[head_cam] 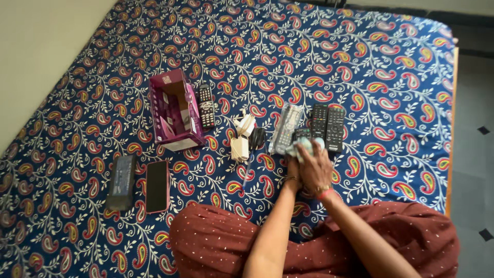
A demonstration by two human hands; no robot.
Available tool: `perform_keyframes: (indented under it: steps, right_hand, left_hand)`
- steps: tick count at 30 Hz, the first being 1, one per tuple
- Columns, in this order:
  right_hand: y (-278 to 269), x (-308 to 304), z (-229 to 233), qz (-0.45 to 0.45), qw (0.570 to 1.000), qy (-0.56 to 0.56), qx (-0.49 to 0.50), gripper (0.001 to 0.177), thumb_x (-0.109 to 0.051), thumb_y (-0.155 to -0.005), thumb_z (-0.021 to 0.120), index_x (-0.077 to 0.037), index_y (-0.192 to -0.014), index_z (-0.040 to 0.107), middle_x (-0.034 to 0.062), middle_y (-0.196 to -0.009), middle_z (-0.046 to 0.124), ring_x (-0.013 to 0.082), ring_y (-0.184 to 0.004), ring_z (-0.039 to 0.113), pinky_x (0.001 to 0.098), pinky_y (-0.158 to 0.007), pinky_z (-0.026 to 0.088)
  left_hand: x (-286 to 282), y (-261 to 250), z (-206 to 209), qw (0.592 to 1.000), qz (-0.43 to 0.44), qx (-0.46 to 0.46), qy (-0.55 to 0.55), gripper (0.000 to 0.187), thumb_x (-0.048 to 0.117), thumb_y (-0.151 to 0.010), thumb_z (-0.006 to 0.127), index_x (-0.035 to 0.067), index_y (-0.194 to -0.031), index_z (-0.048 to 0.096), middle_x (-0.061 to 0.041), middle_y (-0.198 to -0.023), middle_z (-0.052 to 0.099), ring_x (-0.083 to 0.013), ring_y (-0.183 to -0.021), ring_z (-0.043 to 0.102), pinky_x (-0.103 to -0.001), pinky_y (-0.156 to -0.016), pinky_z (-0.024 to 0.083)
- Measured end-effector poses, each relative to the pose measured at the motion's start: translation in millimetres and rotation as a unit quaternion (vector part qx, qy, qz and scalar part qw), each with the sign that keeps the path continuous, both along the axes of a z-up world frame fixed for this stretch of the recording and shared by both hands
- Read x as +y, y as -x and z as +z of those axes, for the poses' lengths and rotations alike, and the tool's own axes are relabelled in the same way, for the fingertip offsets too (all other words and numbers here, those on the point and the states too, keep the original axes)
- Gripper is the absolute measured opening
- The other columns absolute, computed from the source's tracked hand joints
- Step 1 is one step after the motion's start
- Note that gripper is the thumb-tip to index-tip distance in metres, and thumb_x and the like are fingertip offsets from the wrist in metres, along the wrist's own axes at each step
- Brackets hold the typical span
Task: The person sits on a bed and wipes several remote controls with a cloth. They clean each remote individually, turning them over to wipe all sides, and then place the cleaned remotes into a purple box.
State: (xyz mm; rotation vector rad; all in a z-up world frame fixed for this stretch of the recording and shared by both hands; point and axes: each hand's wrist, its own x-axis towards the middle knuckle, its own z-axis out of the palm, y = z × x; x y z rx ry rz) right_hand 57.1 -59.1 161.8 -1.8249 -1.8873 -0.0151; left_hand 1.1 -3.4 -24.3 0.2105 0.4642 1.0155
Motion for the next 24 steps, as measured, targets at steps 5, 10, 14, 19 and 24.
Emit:
perform_keyframes:
  steps: [5,10,14,19,24]
  right_hand:
    - [-8,59,-2,0.015,0.998,-0.047,-0.049,0.039,-0.013,-0.084,0.069,-0.025,-0.121,0.069,0.0111,-0.134,0.06,0.0347,-0.102,0.063,0.0407,-0.07,0.057]
    - [-12,103,-6,-0.016,0.998,-0.013,-0.058,0.043,-0.007,-0.086,0.067,-0.027,-0.124,0.068,0.0113,-0.135,0.061,0.0339,-0.101,0.065,0.0397,-0.067,0.058]
    - [-13,89,0,-0.004,0.999,0.03,-0.028,0.046,-0.014,-0.082,0.068,-0.029,-0.126,0.067,0.012,-0.135,0.06,0.0351,-0.095,0.065,0.0426,-0.067,0.058]
    - [-12,40,7,0.003,0.999,0.047,-0.014,0.055,-0.019,-0.081,0.069,-0.033,-0.134,0.064,0.0157,-0.144,0.055,0.0388,-0.09,0.066,0.0458,-0.068,0.058]
    - [-2,-3,-1,-0.018,0.997,0.071,-0.006,0.05,-0.021,-0.091,0.063,-0.039,-0.137,0.061,0.0172,-0.153,0.05,0.038,-0.093,0.069,0.0458,-0.073,0.059]
  left_hand:
    - [-3,1,26,0.993,0.024,0.112,0.016,0.057,0.057,-0.109,0.034,0.022,-0.151,0.051,-0.005,-0.136,0.063,-0.0189,-0.105,0.06,-0.03,-0.067,0.042]
    - [4,-5,9,0.997,0.061,0.014,0.038,0.052,0.051,-0.11,0.04,0.015,-0.144,0.057,-0.003,-0.136,0.067,-0.0181,-0.118,0.067,-0.035,-0.102,0.053]
    - [-1,-2,-3,0.999,0.04,-0.011,0.008,0.053,0.053,-0.112,0.042,0.016,-0.146,0.057,-0.005,-0.134,0.064,-0.0201,-0.114,0.064,-0.037,-0.097,0.052]
    - [-7,-1,29,0.999,0.021,0.007,0.03,0.056,0.053,-0.108,0.039,0.015,-0.145,0.056,-0.005,-0.139,0.064,-0.0219,-0.122,0.064,-0.037,-0.105,0.051]
    - [-7,0,28,1.0,-0.003,-0.02,-0.01,0.056,0.055,-0.108,0.037,0.011,-0.135,0.059,-0.008,-0.129,0.067,-0.0252,-0.114,0.066,-0.04,-0.099,0.054]
